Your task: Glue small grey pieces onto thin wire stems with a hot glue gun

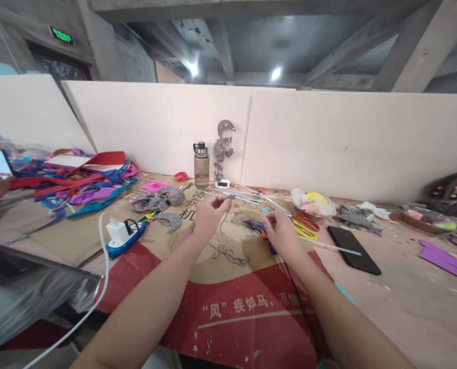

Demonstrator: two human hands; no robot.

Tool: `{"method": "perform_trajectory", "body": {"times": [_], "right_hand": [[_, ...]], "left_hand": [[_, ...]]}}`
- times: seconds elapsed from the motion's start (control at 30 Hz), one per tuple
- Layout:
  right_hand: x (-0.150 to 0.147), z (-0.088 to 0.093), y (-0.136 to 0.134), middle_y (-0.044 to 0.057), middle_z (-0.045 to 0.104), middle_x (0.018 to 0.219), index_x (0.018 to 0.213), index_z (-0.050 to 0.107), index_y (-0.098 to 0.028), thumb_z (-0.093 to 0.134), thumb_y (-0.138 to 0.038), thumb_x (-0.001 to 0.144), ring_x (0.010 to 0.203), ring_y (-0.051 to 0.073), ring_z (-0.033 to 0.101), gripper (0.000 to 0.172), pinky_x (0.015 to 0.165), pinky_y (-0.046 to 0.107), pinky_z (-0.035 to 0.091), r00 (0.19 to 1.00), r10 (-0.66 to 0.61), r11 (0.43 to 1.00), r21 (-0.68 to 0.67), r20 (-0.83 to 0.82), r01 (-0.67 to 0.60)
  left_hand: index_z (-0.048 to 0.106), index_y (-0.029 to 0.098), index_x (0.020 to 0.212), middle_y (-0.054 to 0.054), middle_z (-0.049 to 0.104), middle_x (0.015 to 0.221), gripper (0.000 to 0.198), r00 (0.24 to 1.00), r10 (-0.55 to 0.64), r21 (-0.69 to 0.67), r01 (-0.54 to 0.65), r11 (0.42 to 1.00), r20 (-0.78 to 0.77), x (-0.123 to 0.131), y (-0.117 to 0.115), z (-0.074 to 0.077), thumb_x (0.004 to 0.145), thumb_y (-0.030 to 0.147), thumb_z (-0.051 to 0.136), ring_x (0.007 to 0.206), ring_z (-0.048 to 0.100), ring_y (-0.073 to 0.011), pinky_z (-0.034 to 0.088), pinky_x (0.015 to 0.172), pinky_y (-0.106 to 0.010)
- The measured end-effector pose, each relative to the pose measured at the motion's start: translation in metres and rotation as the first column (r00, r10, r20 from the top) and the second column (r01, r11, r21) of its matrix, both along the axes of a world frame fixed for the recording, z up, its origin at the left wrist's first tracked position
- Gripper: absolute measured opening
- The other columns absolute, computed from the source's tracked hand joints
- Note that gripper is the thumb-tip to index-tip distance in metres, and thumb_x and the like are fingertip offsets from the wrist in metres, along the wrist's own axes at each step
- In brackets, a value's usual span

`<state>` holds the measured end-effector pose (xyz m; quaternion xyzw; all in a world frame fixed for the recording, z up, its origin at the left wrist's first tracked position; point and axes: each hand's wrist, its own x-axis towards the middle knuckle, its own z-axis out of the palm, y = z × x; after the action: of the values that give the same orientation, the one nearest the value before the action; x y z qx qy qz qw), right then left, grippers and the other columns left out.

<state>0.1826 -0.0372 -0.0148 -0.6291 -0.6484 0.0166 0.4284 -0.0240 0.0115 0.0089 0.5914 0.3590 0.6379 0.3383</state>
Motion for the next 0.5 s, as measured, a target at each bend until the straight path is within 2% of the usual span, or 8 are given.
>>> {"method": "perform_trajectory", "body": {"times": [0.07, 0.17, 0.23, 0.3, 0.33, 0.4, 0.5], "right_hand": [[-0.02, 0.01, -0.002, 0.006, 0.063, 0.084, 0.086, 0.048, -0.021, 0.053, -0.04, 0.082, 0.077, 0.018, 0.06, 0.021, 0.075, 0.035, 0.049, 0.952, 0.18, 0.983, 0.08, -0.248, -0.165], [-0.053, 0.023, 0.001, 0.007, 0.063, 0.099, 0.092, 0.042, -0.023, 0.063, -0.042, 0.073, 0.093, 0.018, 0.061, 0.034, 0.082, 0.035, 0.05, 0.749, 0.375, 0.921, 0.132, -0.546, -0.365], [-0.07, 0.027, 0.007, 0.004, 0.063, 0.096, 0.094, 0.037, -0.024, 0.065, -0.038, 0.069, 0.087, 0.017, 0.063, 0.04, 0.078, 0.034, 0.052, 0.618, 0.417, 0.885, 0.145, -0.667, -0.442], [-0.08, 0.027, 0.013, -0.002, 0.06, 0.085, 0.095, 0.034, -0.025, 0.064, -0.036, 0.069, 0.071, 0.014, 0.062, 0.04, 0.068, 0.032, 0.052, 0.563, 0.399, 0.886, 0.146, -0.724, -0.44], [-0.083, 0.027, 0.015, -0.004, 0.057, 0.08, 0.094, 0.035, -0.025, 0.062, -0.036, 0.07, 0.065, 0.012, 0.059, 0.038, 0.063, 0.03, 0.051, 0.572, 0.383, 0.897, 0.143, -0.726, -0.419], [-0.086, 0.026, 0.016, -0.005, 0.052, 0.075, 0.09, 0.039, -0.023, 0.058, -0.035, 0.074, 0.06, 0.011, 0.053, 0.028, 0.059, 0.027, 0.048, 0.649, 0.359, 0.922, 0.144, -0.671, -0.361], [-0.086, 0.027, 0.013, -0.002, 0.053, 0.075, 0.083, 0.048, -0.021, 0.053, -0.031, 0.079, 0.066, 0.013, 0.051, 0.013, 0.064, 0.027, 0.045, 0.781, 0.331, 0.944, 0.181, -0.53, -0.277]], "left_hand": [[0.073, 0.02, 0.074, -0.002, 0.067, 0.072, 0.005, 0.996, 0.048, 0.086, -0.042, 0.995, -0.078, 0.0, -0.006, 0.003, 0.072, 0.023, 0.069, 0.066, 0.056, -0.0132, 0.042, 0.069, -0.025], [0.074, 0.023, 0.072, -0.004, 0.068, 0.08, 0.007, 0.996, 0.013, 0.143, 0.0, 0.99, -0.088, 0.0, -0.013, 0.007, 0.068, 0.017, 0.071, 0.074, 0.056, -0.0154, 0.041, 0.071, -0.025], [0.073, 0.024, 0.069, -0.006, 0.067, 0.084, 0.01, 0.998, -0.014, 0.134, 0.022, 0.991, -0.057, 0.001, -0.015, 0.009, 0.065, 0.015, 0.073, 0.081, 0.056, -0.0175, 0.041, 0.072, -0.025], [0.072, 0.024, 0.066, -0.005, 0.066, 0.082, 0.009, 0.999, -0.005, 0.129, 0.011, 0.992, -0.042, 0.001, -0.014, 0.009, 0.065, 0.016, 0.073, 0.081, 0.056, -0.018, 0.041, 0.072, -0.025], [0.072, 0.024, 0.065, -0.005, 0.066, 0.08, 0.008, 0.999, 0.008, 0.129, -0.002, 0.992, -0.043, 0.001, -0.014, 0.009, 0.065, 0.016, 0.073, 0.077, 0.055, -0.0174, 0.041, 0.071, -0.025], [0.071, 0.023, 0.066, -0.003, 0.065, 0.074, 0.004, 0.998, 0.031, 0.127, -0.024, 0.992, -0.054, 0.002, -0.012, 0.007, 0.067, 0.019, 0.072, 0.07, 0.053, -0.0156, 0.041, 0.069, -0.025], [0.07, 0.02, 0.069, -0.001, 0.064, 0.066, 0.004, 0.997, 0.009, 0.062, -0.004, 0.998, -0.071, 0.004, -0.012, 0.007, 0.072, 0.022, 0.068, 0.061, 0.052, -0.013, 0.041, 0.064, -0.024]]}}
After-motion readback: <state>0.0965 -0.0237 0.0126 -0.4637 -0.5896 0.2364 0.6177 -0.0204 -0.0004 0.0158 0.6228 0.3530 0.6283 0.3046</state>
